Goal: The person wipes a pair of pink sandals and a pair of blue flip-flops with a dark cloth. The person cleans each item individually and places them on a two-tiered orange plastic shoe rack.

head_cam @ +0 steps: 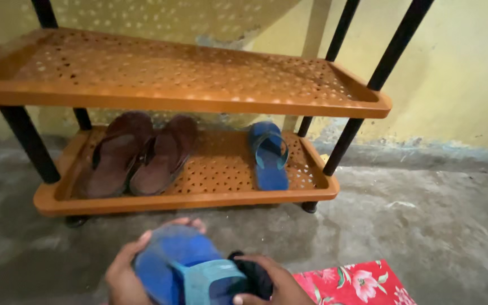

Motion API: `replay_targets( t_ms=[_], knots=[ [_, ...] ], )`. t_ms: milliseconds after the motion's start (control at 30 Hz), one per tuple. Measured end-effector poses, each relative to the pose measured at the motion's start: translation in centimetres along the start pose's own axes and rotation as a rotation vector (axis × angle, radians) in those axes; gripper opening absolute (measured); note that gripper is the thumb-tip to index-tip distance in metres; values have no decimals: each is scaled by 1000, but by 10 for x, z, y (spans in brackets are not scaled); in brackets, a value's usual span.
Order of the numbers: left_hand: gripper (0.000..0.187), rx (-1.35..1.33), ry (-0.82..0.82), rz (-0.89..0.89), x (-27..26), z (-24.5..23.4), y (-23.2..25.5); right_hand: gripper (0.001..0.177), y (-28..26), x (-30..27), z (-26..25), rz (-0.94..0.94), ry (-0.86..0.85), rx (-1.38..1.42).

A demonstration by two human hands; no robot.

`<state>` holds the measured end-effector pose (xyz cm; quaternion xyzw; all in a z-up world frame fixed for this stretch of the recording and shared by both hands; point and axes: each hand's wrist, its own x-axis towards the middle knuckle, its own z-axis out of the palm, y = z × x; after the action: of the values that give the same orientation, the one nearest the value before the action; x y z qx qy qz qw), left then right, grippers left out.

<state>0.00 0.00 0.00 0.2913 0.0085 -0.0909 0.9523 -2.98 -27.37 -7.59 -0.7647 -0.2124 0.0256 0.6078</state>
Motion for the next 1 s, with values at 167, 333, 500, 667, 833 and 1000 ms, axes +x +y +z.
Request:
replay_targets(
  t_ms=[167, 333, 500, 667, 833, 1000],
  knots=[
    [64, 161, -322, -132, 73, 68, -17, 43, -19, 15, -61, 220, 257, -93],
    [56, 859, -136, -23, 183, 101, -76, 41, 12, 13, -129, 276, 654, 138],
    [63, 1862, -264, 720, 259, 90, -132, 39, 26, 6, -168, 276, 891, 286],
    [67, 2111, -41, 302, 287, 79, -164, 32, 9, 20, -174, 221, 1012, 46],
    [65, 2020, 117, 523, 278, 81, -155, 26, -5, 43, -168, 153, 1037, -177],
    [61, 1897, 267, 441, 266, 84, -143, 23, -8, 90, -180, 136, 1024, -630]
  ],
)
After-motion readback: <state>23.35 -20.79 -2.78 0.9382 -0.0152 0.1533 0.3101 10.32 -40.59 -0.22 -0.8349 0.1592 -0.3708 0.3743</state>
